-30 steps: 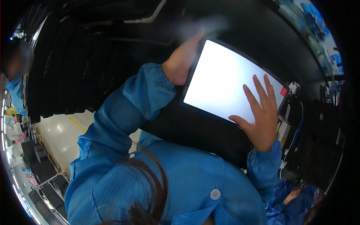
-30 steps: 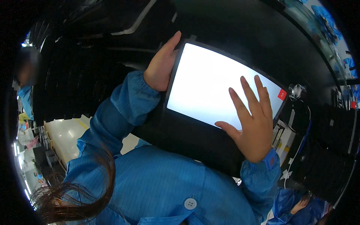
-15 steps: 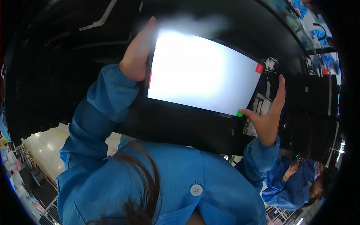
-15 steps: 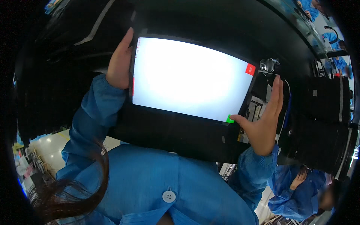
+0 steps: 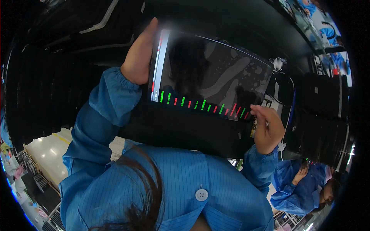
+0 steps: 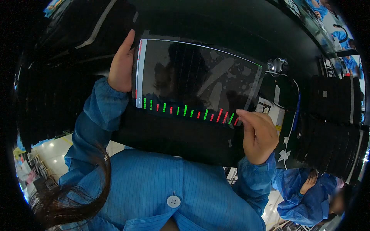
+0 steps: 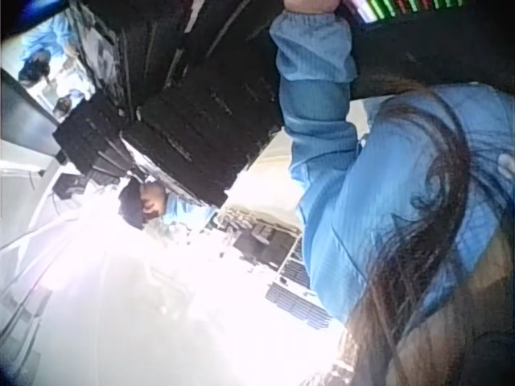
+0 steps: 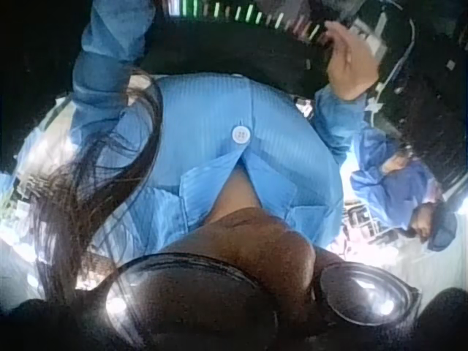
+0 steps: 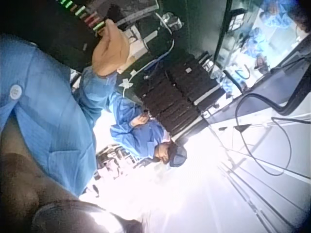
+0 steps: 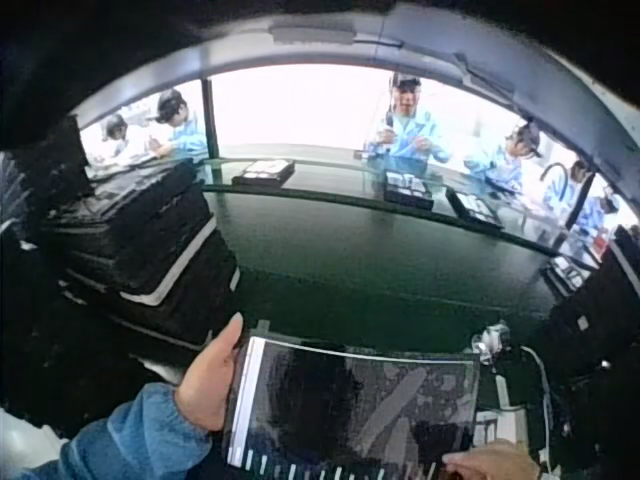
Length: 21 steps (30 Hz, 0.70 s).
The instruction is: Connecting components and performing screen functionality tests on tablet devices on an assembly line.
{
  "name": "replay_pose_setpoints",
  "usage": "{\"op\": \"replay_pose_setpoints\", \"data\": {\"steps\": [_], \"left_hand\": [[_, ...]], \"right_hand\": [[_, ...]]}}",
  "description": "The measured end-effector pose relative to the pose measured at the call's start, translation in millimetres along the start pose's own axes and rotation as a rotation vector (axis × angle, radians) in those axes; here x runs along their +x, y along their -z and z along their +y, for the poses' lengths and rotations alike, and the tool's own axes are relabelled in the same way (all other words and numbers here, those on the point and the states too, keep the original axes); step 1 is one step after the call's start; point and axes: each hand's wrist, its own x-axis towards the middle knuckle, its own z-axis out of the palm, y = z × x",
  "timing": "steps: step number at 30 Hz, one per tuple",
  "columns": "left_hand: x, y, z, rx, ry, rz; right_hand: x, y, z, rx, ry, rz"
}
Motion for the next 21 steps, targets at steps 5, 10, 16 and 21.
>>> {"op": "replay_pose_setpoints", "data": {"steps": [5,10,16,21], "left_hand": [[3,6,-3,0.036,-0.056,0.049],[2,6,-2,0.064,-0.048,0.020],[2,-3,-1,0.058,-0.012,0.075],[0,-4,0,0.055,0.000,0.072]], "right_hand": [[-2,3,-11,-0.058,-0.004,-0.099],[5,-10,-20,-0.090,0.389,-0.326],[10,-18,-26,-0.081,0.451,-0.369],[14,-26,-30,-0.073,0.493,-0.383]]}}
